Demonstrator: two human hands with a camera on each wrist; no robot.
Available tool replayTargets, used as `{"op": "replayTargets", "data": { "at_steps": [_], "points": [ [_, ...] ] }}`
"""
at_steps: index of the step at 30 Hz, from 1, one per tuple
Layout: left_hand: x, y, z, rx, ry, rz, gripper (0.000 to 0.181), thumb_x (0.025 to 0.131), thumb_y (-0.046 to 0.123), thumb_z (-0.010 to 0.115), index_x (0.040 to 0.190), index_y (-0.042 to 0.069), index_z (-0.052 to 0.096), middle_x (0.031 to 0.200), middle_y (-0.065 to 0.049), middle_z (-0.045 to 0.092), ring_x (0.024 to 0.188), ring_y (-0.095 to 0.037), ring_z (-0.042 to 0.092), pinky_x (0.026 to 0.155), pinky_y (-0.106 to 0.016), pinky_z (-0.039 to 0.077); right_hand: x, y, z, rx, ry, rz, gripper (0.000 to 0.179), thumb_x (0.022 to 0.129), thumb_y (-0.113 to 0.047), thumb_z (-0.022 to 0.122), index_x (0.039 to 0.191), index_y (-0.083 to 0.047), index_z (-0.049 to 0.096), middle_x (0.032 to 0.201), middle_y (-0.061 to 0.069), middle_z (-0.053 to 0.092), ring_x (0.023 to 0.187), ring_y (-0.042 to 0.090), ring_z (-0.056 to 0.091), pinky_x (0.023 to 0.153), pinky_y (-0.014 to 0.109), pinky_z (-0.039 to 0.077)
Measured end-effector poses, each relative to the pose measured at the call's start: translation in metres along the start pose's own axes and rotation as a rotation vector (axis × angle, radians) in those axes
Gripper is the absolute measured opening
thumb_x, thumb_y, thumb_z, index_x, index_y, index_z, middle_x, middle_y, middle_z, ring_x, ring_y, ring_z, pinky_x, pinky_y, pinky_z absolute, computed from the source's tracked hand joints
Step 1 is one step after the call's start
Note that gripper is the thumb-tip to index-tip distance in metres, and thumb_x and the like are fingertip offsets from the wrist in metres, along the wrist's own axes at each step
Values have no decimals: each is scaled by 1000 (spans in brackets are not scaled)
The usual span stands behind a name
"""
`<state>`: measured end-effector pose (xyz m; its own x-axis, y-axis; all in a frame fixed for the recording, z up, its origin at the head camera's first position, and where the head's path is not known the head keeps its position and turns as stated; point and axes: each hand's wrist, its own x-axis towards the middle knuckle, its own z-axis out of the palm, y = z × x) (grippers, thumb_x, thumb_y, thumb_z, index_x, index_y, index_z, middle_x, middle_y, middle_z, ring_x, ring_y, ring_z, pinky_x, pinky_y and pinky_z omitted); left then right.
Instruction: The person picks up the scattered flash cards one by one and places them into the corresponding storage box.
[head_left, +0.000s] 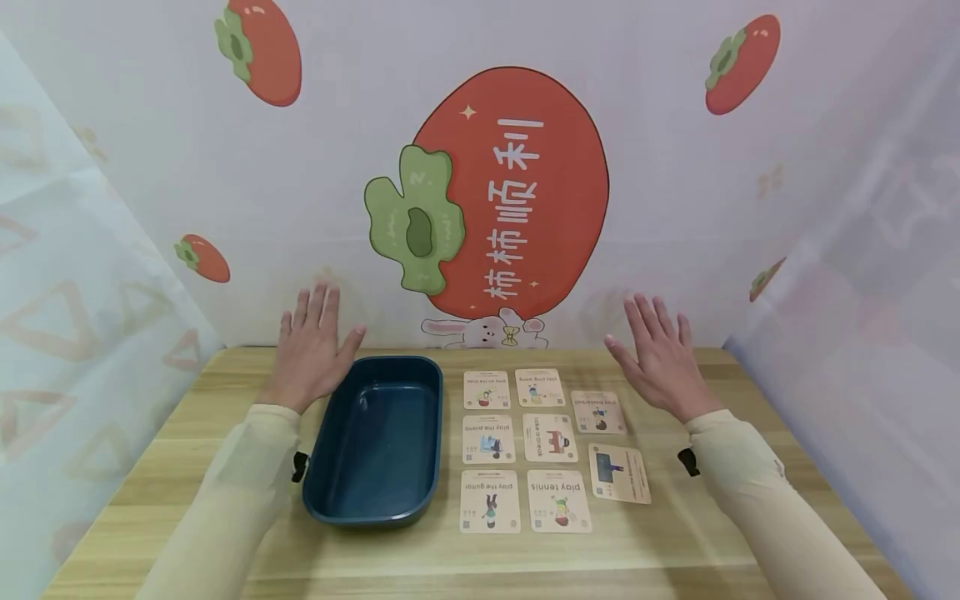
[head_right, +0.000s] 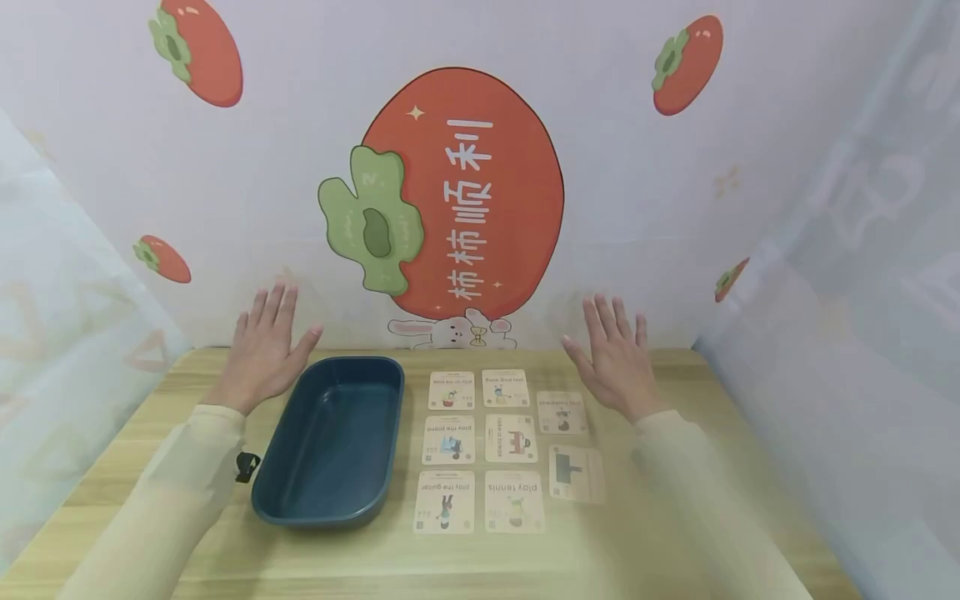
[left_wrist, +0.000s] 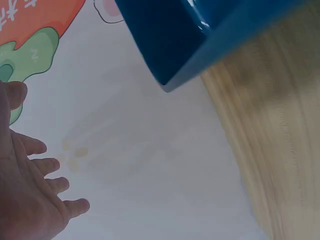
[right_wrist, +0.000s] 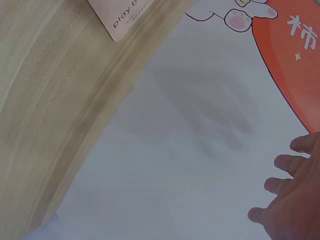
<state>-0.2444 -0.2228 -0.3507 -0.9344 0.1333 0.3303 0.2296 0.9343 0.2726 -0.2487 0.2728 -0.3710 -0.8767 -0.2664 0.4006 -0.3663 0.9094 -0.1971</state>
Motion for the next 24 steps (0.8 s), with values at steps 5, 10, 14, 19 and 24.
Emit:
{"op": "replayTargets", "data": {
  "at_steps": [5, 10, 14, 19, 24],
  "points": [
    [-4, -9, 2, -54, -22, -10, 73, 109, 40, 40, 156, -12, 19, 158, -37, 21, 145, -54, 20, 115, -66, 20, -2, -3, -2, 38, 0, -8, 71, 108, -45, 44, 157, 3, 28, 160, 28, 28, 148, 47, 20, 117, 66, 9],
    [-7, -18, 7, -132, -81, -65, 70, 109, 42, 40, 153, -11, 29, 148, -39, 37, 133, -54, 39, 107, -67, 33, -10, -9, -2, 81, -30, 30, 61, 106, -36, 54, 150, 4, 42, 147, 30, 44, 134, 50, 40, 109, 66, 30],
    [-11, -29, 13, -203, -135, -98, 68, 109, 41, 42, 151, -11, 34, 138, -37, 48, 123, -52, 50, 100, -65, 41, -16, -11, 0, 109, -77, 52, 53, 104, -31, 60, 144, 3, 50, 135, 29, 54, 120, 49, 53, 97, 65, 42],
    [-16, -41, 21, -263, -189, -130, 69, 109, 46, 41, 148, -11, 39, 131, -35, 56, 115, -48, 59, 93, -62, 48, -24, -13, 4, 139, -116, 52, 48, 102, -27, 63, 137, 6, 55, 122, 26, 61, 109, 44, 59, 89, 60, 48],
    [-21, -47, 27, -325, -263, -171, 73, 108, 52, 39, 147, -9, 42, 130, -33, 58, 115, -46, 59, 89, -59, 50, -33, -14, 5, 166, -146, 53, 45, 101, -23, 66, 135, 5, 57, 116, 23, 63, 108, 41, 60, 86, 58, 51]
  ]
}}
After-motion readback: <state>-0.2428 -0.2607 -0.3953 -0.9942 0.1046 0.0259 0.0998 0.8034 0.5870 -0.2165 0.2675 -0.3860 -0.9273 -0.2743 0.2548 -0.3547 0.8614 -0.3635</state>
